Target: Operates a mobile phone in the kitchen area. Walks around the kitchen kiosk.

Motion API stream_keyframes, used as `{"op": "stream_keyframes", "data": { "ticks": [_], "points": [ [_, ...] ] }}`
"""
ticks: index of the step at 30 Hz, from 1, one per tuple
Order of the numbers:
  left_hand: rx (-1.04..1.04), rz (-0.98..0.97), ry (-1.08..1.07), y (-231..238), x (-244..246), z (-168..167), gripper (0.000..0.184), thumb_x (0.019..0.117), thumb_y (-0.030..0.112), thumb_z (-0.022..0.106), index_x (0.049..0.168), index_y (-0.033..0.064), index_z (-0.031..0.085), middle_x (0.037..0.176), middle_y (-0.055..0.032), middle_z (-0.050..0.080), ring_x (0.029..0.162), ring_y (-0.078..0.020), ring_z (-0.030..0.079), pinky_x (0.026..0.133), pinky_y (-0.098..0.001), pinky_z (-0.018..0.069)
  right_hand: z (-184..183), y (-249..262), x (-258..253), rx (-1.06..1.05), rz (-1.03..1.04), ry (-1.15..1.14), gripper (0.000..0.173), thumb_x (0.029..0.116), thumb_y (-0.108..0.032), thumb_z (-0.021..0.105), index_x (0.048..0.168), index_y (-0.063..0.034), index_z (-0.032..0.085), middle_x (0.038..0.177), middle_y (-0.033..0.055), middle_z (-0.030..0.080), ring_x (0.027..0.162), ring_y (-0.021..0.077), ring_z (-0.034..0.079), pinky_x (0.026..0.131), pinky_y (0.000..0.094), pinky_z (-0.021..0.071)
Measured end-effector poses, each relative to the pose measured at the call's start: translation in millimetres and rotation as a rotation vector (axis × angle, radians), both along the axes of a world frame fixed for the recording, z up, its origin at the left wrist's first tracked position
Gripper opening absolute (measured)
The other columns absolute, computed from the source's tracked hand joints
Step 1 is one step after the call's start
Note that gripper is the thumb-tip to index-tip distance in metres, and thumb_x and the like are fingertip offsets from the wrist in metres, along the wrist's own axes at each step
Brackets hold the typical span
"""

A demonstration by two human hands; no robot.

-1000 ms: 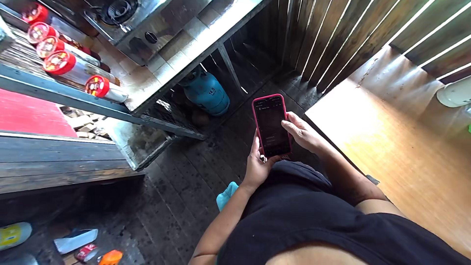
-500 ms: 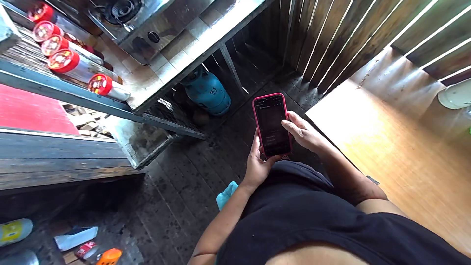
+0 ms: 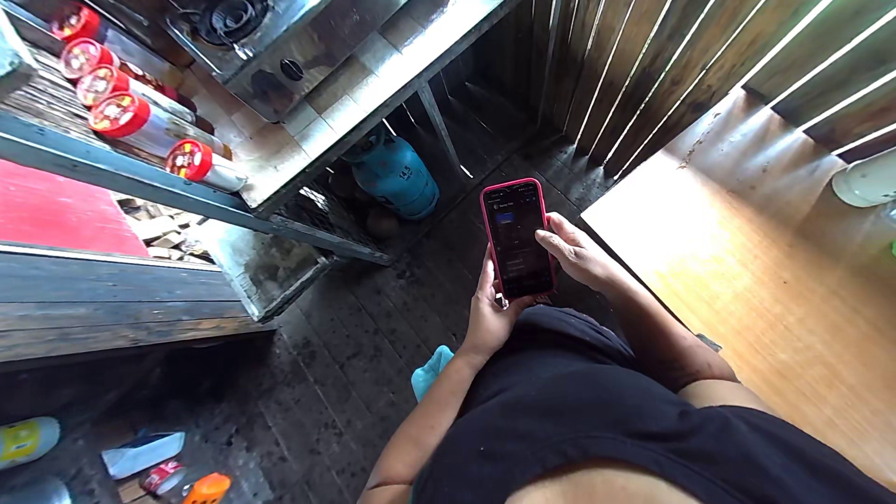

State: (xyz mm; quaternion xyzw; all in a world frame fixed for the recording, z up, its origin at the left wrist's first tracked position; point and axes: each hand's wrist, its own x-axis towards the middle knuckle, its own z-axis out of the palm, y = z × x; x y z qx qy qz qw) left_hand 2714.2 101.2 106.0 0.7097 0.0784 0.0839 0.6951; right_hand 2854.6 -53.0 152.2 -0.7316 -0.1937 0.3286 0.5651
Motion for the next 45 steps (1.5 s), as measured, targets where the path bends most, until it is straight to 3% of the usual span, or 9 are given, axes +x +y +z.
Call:
{"op": "stream_keyframes", "data": {
  "ticks": [9, 24, 32, 38, 45],
  "points": [
    [-0.008, -0.004, -0.020, 1.4, -0.7, -2.1, 0.102, 0.0833, 0.001, 0.079, 0.159, -0.0073, 0.012, 0.147, -0.0222, 0.051, 0.128, -0.0189, 0.061, 0.108, -0.0334, 0.0522, 0.8, 1.7, -0.4, -0.007, 0.008, -0.007, 0.030, 0.1109, -0.029, 0.041, 0.133, -0.0121, 0.052, 0.096, 0.0062, 0.068, 0.085, 0.0118, 0.068, 0.076, 0.0333, 0.0559],
    [-0.002, -0.003, 0.007, 1.4, 1.7, 0.6, 0.102, 0.0830, 0.002, 0.080, 0.158, -0.0089, 0.012, 0.140, -0.0208, 0.059, 0.123, -0.0169, 0.064, 0.106, -0.0320, 0.0537, -1.0, 1.4, 1.6, -0.011, 0.006, -0.008, 0.030, 0.1107, -0.029, 0.042, 0.132, -0.0123, 0.053, 0.097, 0.0068, 0.068, 0.088, 0.0124, 0.068, 0.079, 0.0351, 0.0562],
    [-0.001, 0.000, -0.012, 2.6, 2.7, -3.4, 0.101, 0.0834, 0.002, 0.080, 0.158, -0.0102, 0.012, 0.147, -0.0242, 0.051, 0.127, -0.0186, 0.061, 0.108, -0.0325, 0.0516, -0.5, 2.6, 3.7, -0.019, 0.010, -0.019, 0.029, 0.1109, -0.028, 0.042, 0.132, -0.0118, 0.053, 0.096, 0.0067, 0.068, 0.087, 0.0122, 0.068, 0.079, 0.0346, 0.0564],
    [0.002, -0.002, -0.007, 3.1, 4.1, -0.9, 0.101, 0.0829, 0.002, 0.080, 0.158, -0.0101, 0.012, 0.139, -0.0217, 0.058, 0.122, -0.0176, 0.064, 0.106, -0.0324, 0.0537, -2.7, 2.8, 4.7, -0.016, 0.012, -0.017, 0.029, 0.1107, -0.029, 0.042, 0.132, -0.0127, 0.054, 0.094, 0.0064, 0.068, 0.086, 0.0126, 0.068, 0.077, 0.0348, 0.0563],
    [-0.003, -0.003, -0.006, 4.7, 4.6, -1.4, 0.103, 0.0826, 0.002, 0.080, 0.158, -0.0094, 0.011, 0.140, -0.0215, 0.058, 0.124, -0.0175, 0.064, 0.107, -0.0323, 0.0526, -0.9, 4.6, 5.6, -0.030, 0.015, -0.027, 0.029, 0.1107, -0.029, 0.042, 0.131, -0.0124, 0.054, 0.094, 0.0065, 0.068, 0.085, 0.0131, 0.068, 0.077, 0.0354, 0.0560]
  ]
}}
